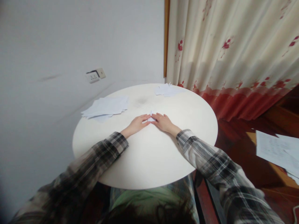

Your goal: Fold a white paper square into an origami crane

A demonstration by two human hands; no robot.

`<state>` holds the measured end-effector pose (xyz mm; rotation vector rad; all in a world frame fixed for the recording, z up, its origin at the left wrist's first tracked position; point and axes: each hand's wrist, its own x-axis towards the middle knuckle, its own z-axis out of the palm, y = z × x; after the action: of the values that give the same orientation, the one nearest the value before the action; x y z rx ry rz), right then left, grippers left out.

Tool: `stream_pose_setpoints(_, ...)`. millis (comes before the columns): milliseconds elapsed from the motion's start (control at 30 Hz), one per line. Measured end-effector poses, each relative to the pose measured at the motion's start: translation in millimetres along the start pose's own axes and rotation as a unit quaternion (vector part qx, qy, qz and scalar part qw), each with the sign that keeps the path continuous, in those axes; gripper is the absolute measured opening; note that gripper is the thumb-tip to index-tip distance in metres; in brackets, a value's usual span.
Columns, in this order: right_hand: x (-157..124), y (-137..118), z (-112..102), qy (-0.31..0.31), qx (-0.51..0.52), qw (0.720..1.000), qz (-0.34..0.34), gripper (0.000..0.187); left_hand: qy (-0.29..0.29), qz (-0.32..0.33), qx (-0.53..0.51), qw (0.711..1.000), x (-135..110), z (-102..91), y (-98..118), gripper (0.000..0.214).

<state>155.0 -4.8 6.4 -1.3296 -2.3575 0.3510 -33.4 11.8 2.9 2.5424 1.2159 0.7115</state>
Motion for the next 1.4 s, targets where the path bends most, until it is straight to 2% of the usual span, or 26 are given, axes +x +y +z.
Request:
stream_pose_setpoints(167, 3, 4, -2, -0.029, 0.023, 0.999, 0.009, 0.041, 0.001, -0.011, -0.022, 1.000, -1, -1.3, 1, 0.042)
stream_pose_setpoints(300, 5, 8, -2, -0.030, 0.028, 0.999, 0.000, 0.043, 0.020, -0.084, 0.043, 0.995, -2, -5.6, 7, 0.062)
stream_pose_setpoints(400, 8, 10, 0, 0.003, 0.018, 1.000, 0.002, 0.055, 0.001, -0.131, 0.075, 0.989, 1, -8.6, 11, 0.069)
stream_pose_setpoints(500, 10, 9, 0, 0.016, -0.018, 0.999, 0.047, 0.059, -0.031, -0.163, 0.081, 0.983, 3, -9.6, 13, 0.065)
stream_pose_setpoints(600, 11, 8, -1, 0.006, -0.038, 0.996, 0.074, 0.052, -0.042, -0.163, 0.076, 0.983, 2, -8.6, 13, 0.057)
stream_pose_setpoints(767, 7, 5, -5, 0.049, 0.017, 0.999, 0.013, 0.042, 0.011, -0.151, 0.058, 0.987, -3, -6.1, 14, 0.050)
stream_pose_setpoints(867, 3, 4, -5, 0.083, 0.100, 0.991, -0.009, 0.044, 0.049, -0.131, 0.002, 0.990, -4, -5.7, 14, 0.049)
stream_pose_setpoints(933, 1, 3, -4, 0.107, 0.168, 0.980, -0.007, 0.051, 0.066, -0.095, -0.078, 0.990, -3, -5.5, 14, 0.051)
stream_pose_setpoints(1033, 1, 1, -1, 0.146, 0.252, 0.957, 0.018, 0.059, 0.083, -0.052, -0.212, 0.972, -3, -3.4, 15, 0.058)
stream_pose_setpoints(1167, 4, -2, 0, 0.171, 0.304, 0.936, 0.039, 0.058, 0.095, -0.096, -0.334, 0.933, 0, 2.0, 21, 0.065)
stream_pose_setpoints(1267, 4, -4, 0, 0.167, 0.319, 0.932, 0.037, 0.054, 0.095, -0.120, -0.371, 0.916, 0, 3.2, 27, 0.054)
stream_pose_setpoints(1400, 1, -5, -1, 0.164, 0.288, 0.943, 0.006, 0.041, 0.081, -0.100, -0.351, 0.927, -2, 0.0, 34, 0.027)
